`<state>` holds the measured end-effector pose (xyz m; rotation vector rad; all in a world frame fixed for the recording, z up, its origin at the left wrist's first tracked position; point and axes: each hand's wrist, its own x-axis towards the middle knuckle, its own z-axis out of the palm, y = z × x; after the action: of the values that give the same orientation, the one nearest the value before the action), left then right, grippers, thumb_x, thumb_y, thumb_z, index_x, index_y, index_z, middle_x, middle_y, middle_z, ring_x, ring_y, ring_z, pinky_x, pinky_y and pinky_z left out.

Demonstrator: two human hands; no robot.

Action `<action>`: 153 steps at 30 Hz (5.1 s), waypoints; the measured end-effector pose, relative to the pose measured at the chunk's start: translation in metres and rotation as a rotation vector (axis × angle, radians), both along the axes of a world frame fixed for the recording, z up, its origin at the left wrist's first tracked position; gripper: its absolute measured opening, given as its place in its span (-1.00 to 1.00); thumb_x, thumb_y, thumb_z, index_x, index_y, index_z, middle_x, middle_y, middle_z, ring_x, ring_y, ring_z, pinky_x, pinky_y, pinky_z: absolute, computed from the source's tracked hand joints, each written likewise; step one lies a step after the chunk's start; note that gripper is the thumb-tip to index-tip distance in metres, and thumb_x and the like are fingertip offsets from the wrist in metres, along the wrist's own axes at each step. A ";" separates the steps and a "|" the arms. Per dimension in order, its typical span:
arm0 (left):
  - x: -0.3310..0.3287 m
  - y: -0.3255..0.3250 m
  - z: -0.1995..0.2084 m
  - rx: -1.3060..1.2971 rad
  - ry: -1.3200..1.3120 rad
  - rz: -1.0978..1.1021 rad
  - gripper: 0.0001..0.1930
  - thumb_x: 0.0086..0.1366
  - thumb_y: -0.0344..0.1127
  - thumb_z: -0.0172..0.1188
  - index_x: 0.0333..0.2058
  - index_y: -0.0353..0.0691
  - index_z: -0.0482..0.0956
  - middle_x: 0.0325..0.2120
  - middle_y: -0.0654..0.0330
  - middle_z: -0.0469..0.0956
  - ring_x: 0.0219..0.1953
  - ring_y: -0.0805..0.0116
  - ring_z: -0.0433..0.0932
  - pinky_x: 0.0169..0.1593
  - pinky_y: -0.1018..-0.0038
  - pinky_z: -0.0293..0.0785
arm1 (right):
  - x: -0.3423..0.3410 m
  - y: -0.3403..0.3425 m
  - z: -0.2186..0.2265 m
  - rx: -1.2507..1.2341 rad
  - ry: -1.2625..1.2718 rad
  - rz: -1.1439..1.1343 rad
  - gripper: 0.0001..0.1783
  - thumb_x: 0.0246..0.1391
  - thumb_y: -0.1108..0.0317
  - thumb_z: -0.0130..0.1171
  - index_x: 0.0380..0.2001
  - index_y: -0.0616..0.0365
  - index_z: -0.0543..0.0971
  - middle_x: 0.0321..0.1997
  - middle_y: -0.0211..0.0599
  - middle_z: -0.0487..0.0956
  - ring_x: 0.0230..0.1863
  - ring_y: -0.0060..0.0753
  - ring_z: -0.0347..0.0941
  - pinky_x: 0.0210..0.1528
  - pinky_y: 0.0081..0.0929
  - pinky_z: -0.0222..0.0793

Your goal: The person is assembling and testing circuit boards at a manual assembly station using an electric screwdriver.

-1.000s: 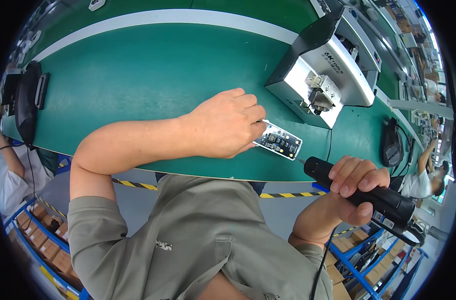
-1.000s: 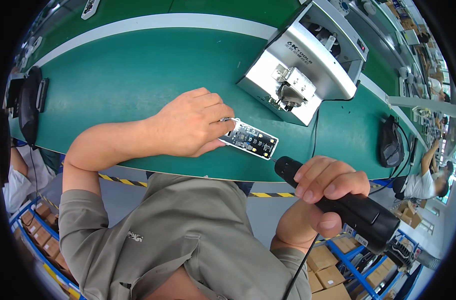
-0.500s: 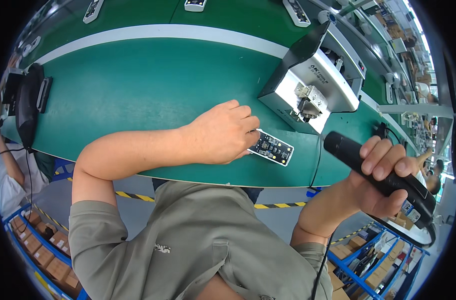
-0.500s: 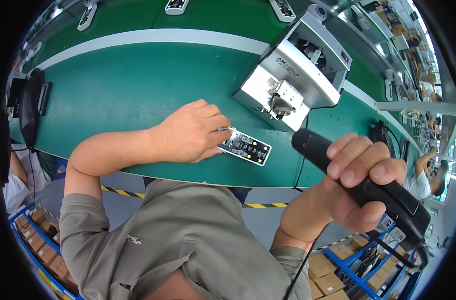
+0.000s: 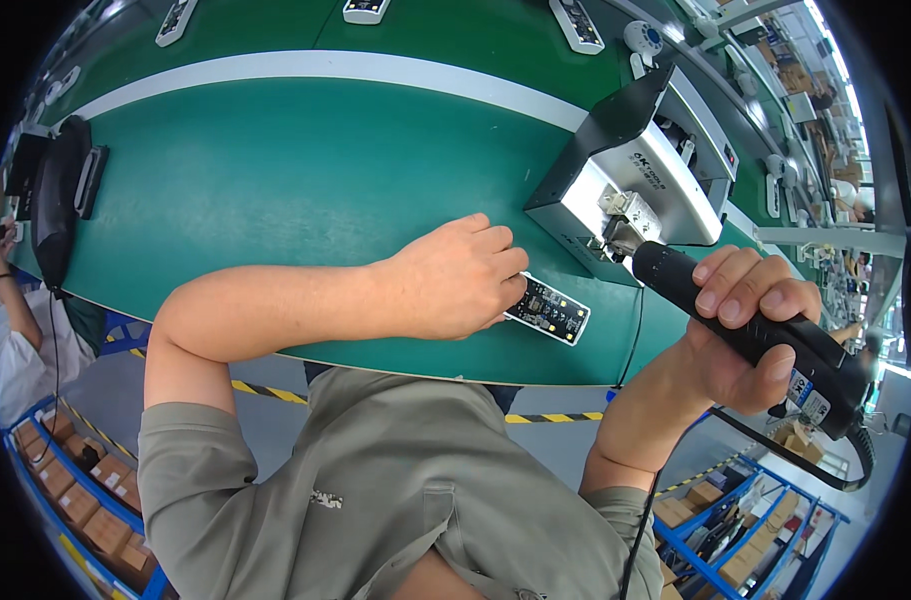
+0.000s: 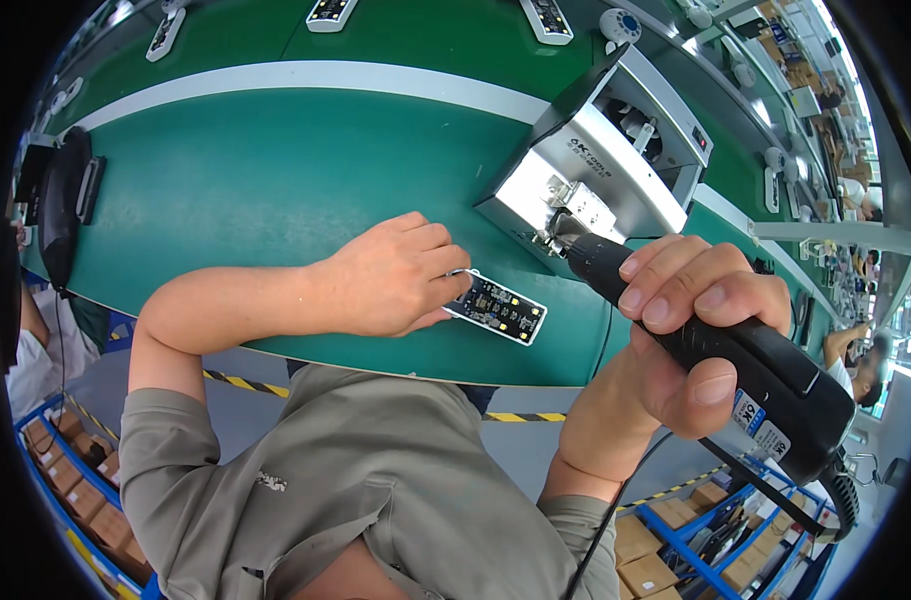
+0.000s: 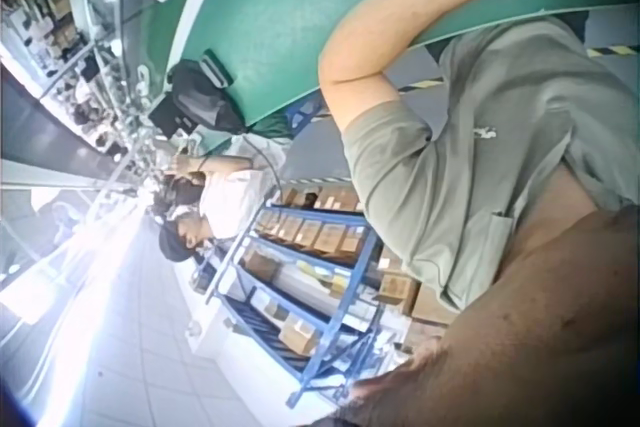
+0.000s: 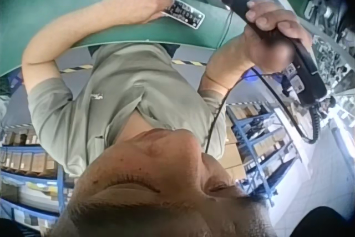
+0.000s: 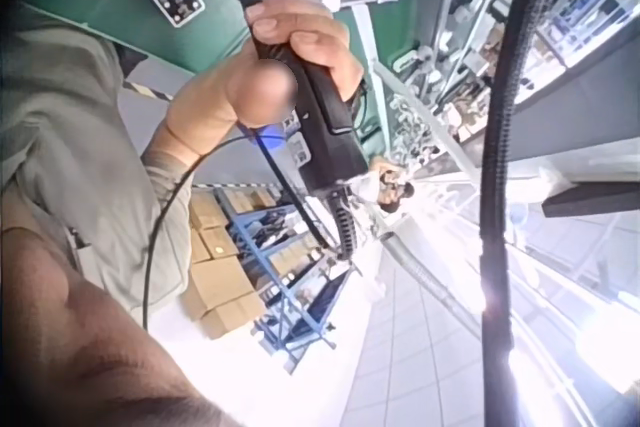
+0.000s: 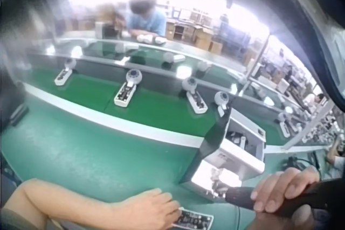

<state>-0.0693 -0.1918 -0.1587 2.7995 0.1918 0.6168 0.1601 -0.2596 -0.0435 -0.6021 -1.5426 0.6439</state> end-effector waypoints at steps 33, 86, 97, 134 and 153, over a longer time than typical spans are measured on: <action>0.000 -0.001 0.001 -0.031 0.079 -0.005 -0.74 0.00 -0.19 0.26 -0.35 -0.18 0.56 -0.34 0.24 0.40 -0.30 0.30 0.33 -0.17 0.42 0.28 | -0.045 -0.029 -0.032 -0.247 0.281 0.087 -0.58 -0.04 0.12 0.21 -0.20 0.13 0.37 -0.54 -0.33 0.52 -0.55 -0.42 0.48 -0.34 -0.48 0.42; -0.100 0.256 0.045 0.176 0.256 0.947 -0.63 0.17 -0.18 0.17 -0.03 -0.09 0.52 -0.03 0.26 0.48 0.04 0.22 0.40 0.22 0.20 0.09 | 0.025 -0.054 -0.070 -0.232 0.356 -0.297 -0.68 0.10 0.17 0.08 -0.17 0.15 0.40 -0.59 -0.38 0.40 -0.60 -0.49 0.32 -0.45 -0.54 0.29; -0.073 0.347 -0.003 0.618 0.618 0.908 -0.66 0.17 -0.19 0.09 -0.04 0.17 0.52 -0.01 0.39 0.51 0.02 0.30 0.47 0.09 0.16 0.29 | 0.014 -0.053 -0.072 -0.204 0.454 -0.357 -0.70 0.06 0.23 0.14 -0.20 0.17 0.40 -0.64 -0.36 0.40 -0.63 -0.46 0.33 -0.52 -0.53 0.31; -0.016 0.010 0.018 0.050 0.209 -0.044 -0.69 0.03 -0.18 0.21 -0.27 -0.21 0.51 -0.34 0.17 0.44 -0.33 0.28 0.39 -0.16 0.39 0.28 | -0.016 -0.005 -0.014 -0.163 0.347 0.043 -0.60 -0.02 0.17 0.20 -0.21 0.22 0.41 -0.58 -0.32 0.48 -0.58 -0.44 0.42 -0.43 -0.53 0.41; -0.013 0.004 0.009 0.108 0.085 0.004 -0.87 0.05 -0.31 0.12 -0.46 -0.22 0.57 -0.49 0.20 0.37 -0.42 0.31 0.29 -0.27 0.46 0.26 | -0.047 0.010 -0.042 -0.243 0.346 0.123 -0.60 -0.05 0.18 0.21 -0.22 0.21 0.41 -0.57 -0.31 0.49 -0.58 -0.44 0.43 -0.43 -0.51 0.41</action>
<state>-0.0827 -0.1874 -0.1500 2.9322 0.1864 0.5243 0.1128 -0.2497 -0.0854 -0.5460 -1.1923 0.9850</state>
